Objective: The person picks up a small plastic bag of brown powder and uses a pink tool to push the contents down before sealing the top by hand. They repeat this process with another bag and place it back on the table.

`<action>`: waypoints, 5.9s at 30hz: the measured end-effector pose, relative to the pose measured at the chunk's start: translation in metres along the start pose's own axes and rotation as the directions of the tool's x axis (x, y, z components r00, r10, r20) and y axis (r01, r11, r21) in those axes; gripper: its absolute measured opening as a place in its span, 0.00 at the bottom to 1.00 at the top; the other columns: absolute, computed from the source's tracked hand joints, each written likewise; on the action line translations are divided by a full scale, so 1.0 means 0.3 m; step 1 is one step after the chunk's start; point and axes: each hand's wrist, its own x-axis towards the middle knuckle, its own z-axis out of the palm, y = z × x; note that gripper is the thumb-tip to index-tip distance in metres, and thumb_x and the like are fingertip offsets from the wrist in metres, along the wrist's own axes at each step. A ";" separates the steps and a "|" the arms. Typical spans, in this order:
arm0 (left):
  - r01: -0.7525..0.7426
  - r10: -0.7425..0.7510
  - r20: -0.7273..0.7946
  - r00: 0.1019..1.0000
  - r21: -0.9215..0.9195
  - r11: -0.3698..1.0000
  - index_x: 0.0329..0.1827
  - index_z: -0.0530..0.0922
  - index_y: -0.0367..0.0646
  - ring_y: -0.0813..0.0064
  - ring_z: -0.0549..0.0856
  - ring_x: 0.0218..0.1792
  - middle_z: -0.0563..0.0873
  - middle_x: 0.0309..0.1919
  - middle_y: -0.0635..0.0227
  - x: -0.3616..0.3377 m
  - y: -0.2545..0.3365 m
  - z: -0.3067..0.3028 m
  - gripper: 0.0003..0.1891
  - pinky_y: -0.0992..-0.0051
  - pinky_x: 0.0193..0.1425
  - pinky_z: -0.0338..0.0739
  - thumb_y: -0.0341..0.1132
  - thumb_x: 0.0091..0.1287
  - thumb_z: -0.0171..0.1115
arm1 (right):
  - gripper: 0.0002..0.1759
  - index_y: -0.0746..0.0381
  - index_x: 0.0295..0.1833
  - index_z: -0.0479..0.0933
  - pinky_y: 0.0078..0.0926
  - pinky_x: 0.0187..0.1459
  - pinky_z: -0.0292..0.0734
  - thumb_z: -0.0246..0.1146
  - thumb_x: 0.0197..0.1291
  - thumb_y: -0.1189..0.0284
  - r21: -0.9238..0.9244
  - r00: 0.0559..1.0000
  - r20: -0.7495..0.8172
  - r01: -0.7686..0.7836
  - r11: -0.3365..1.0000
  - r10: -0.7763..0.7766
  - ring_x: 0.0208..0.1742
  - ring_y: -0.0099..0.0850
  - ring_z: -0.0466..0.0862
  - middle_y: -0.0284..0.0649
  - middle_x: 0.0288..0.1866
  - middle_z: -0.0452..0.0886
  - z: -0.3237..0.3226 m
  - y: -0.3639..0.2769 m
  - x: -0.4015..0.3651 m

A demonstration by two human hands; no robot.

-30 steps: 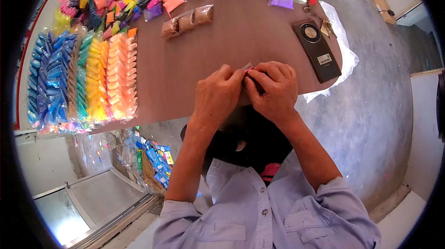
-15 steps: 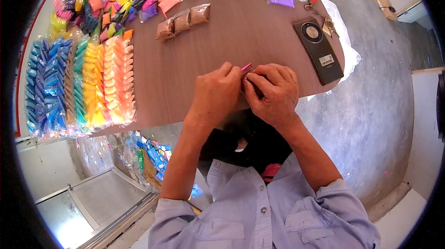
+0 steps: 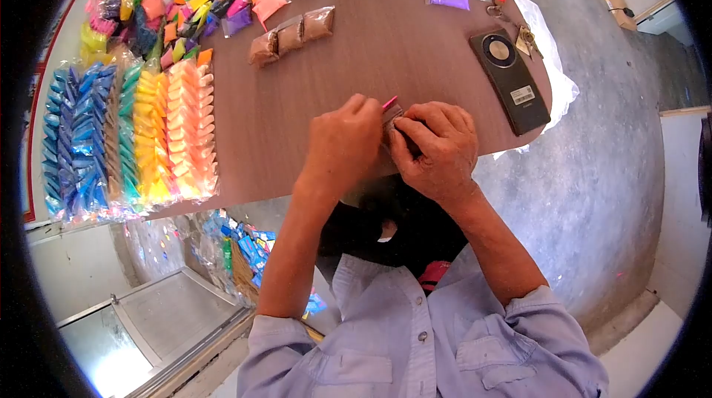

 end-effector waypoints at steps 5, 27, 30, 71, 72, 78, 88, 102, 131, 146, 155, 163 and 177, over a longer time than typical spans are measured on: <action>0.144 -0.199 -0.155 0.968 -0.309 0.940 0.45 0.88 0.36 0.62 0.91 0.33 0.91 0.38 0.56 -0.047 -0.025 -0.010 0.04 0.67 0.39 0.84 0.28 0.73 0.71 | 0.07 0.56 0.41 0.90 0.45 0.61 0.77 0.76 0.59 0.67 0.037 1.000 -0.021 -0.009 0.999 0.010 0.52 0.38 0.88 0.34 0.45 0.88 0.006 0.005 -0.006; 0.196 -0.018 -0.493 0.870 0.313 0.929 0.54 0.90 0.38 0.63 0.91 0.40 0.92 0.48 0.57 -0.243 -0.047 -0.076 0.10 0.65 0.43 0.85 0.34 0.76 0.72 | 0.20 0.57 0.53 0.86 0.52 0.71 0.71 0.80 0.55 0.67 0.069 0.992 0.117 0.035 0.997 -0.043 0.61 0.43 0.86 0.40 0.58 0.89 -0.048 -0.049 -0.048; 0.280 -0.436 -0.278 0.856 -0.459 0.843 0.56 0.91 0.37 0.68 0.90 0.42 0.93 0.44 0.62 -0.263 0.054 -0.080 0.11 0.69 0.43 0.83 0.34 0.77 0.71 | 0.22 0.57 0.55 0.84 0.52 0.69 0.75 0.81 0.55 0.70 0.194 0.992 0.097 0.067 0.979 -0.087 0.60 0.45 0.87 0.41 0.58 0.88 -0.077 -0.082 -0.071; 0.377 -0.465 0.268 0.843 -0.913 0.157 0.49 0.90 0.36 0.82 0.85 0.31 0.89 0.32 0.72 -0.447 0.208 -0.087 0.11 0.78 0.37 0.80 0.36 0.80 0.70 | 0.31 0.62 0.68 0.82 0.38 0.68 0.83 0.78 0.58 0.77 0.641 0.942 0.327 -0.160 0.750 -0.078 0.69 0.43 0.87 0.48 0.67 0.86 -0.187 -0.132 -0.206; 0.374 -0.462 0.271 0.844 -0.916 0.145 0.49 0.90 0.36 0.82 0.85 0.31 0.89 0.32 0.71 -0.447 0.208 -0.087 0.10 0.78 0.36 0.80 0.36 0.81 0.70 | 0.31 0.62 0.68 0.82 0.38 0.68 0.83 0.78 0.58 0.77 0.641 0.941 0.328 -0.161 0.750 -0.078 0.69 0.43 0.87 0.48 0.67 0.86 -0.186 -0.131 -0.208; 0.380 -0.466 0.265 0.844 -0.909 0.172 0.48 0.89 0.36 0.83 0.85 0.30 0.90 0.32 0.71 -0.447 0.207 -0.088 0.09 0.80 0.34 0.80 0.34 0.81 0.69 | 0.31 0.62 0.68 0.82 0.37 0.69 0.83 0.78 0.57 0.77 0.648 0.937 0.339 -0.164 0.744 -0.088 0.69 0.43 0.87 0.48 0.68 0.86 -0.182 -0.131 -0.212; 0.434 -0.468 0.321 0.823 -0.887 0.155 0.55 0.85 0.35 0.82 0.87 0.30 0.90 0.33 0.69 -0.433 0.216 -0.107 0.09 0.81 0.31 0.82 0.32 0.82 0.67 | 0.30 0.63 0.67 0.83 0.37 0.67 0.85 0.78 0.58 0.78 0.622 0.931 0.353 -0.157 0.767 -0.095 0.67 0.43 0.89 0.48 0.67 0.86 -0.185 -0.131 -0.208; 0.511 -0.441 0.371 0.817 -0.820 0.257 0.53 0.89 0.34 0.82 0.91 0.33 0.94 0.36 0.66 -0.455 0.155 -0.107 0.12 0.81 0.33 0.85 0.35 0.78 0.69 | 0.29 0.61 0.67 0.84 0.42 0.67 0.85 0.78 0.59 0.77 0.557 0.876 0.447 -0.113 0.823 -0.183 0.67 0.47 0.87 0.49 0.68 0.85 -0.190 -0.132 -0.195; 0.333 -0.620 0.135 0.773 -0.918 0.214 0.52 0.89 0.36 0.85 0.87 0.33 0.92 0.35 0.70 -0.451 0.294 -0.019 0.10 0.81 0.35 0.80 0.35 0.82 0.69 | 0.07 0.67 0.48 0.86 0.34 0.49 0.89 0.71 0.66 0.82 0.530 0.990 0.126 -0.121 0.839 0.063 0.46 0.40 0.93 0.47 0.50 0.91 -0.145 -0.195 -0.211; 0.328 -0.574 -0.135 0.808 -0.706 0.628 0.54 0.89 0.36 0.81 0.90 0.37 0.93 0.39 0.68 -0.435 0.267 -0.047 0.09 0.78 0.41 0.85 0.32 0.79 0.72 | 0.06 0.67 0.44 0.85 0.38 0.44 0.87 0.75 0.64 0.80 0.424 0.968 0.225 -0.196 0.884 0.106 0.42 0.44 0.92 0.47 0.44 0.89 -0.162 -0.209 -0.174; 0.275 -0.437 -0.204 0.876 -0.532 0.801 0.49 0.90 0.34 0.71 0.93 0.37 0.94 0.41 0.56 -0.423 0.259 -0.055 0.06 0.74 0.40 0.87 0.27 0.73 0.72 | 0.06 0.67 0.43 0.82 0.39 0.44 0.86 0.74 0.64 0.80 0.394 0.968 0.249 -0.144 0.908 0.045 0.41 0.46 0.90 0.47 0.43 0.87 -0.165 -0.205 -0.164; 0.343 -0.522 -0.129 0.843 -0.619 0.707 0.52 0.90 0.35 0.72 0.92 0.36 0.95 0.40 0.58 -0.433 0.237 -0.073 0.08 0.72 0.41 0.85 0.30 0.76 0.72 | 0.06 0.66 0.43 0.82 0.38 0.40 0.82 0.73 0.66 0.78 0.391 0.925 0.356 -0.277 0.878 0.134 0.38 0.46 0.89 0.47 0.40 0.86 -0.172 -0.201 -0.162; 0.273 -0.254 -0.342 0.905 0.008 0.962 0.51 0.91 0.38 0.53 0.89 0.50 0.90 0.45 0.55 -0.296 -0.158 -0.071 0.09 0.60 0.57 0.84 0.33 0.74 0.73 | 0.06 0.67 0.38 0.86 0.45 0.45 0.85 0.71 0.64 0.74 0.159 0.869 0.470 -0.254 0.954 0.153 0.40 0.51 0.91 0.53 0.37 0.90 -0.284 -0.096 0.046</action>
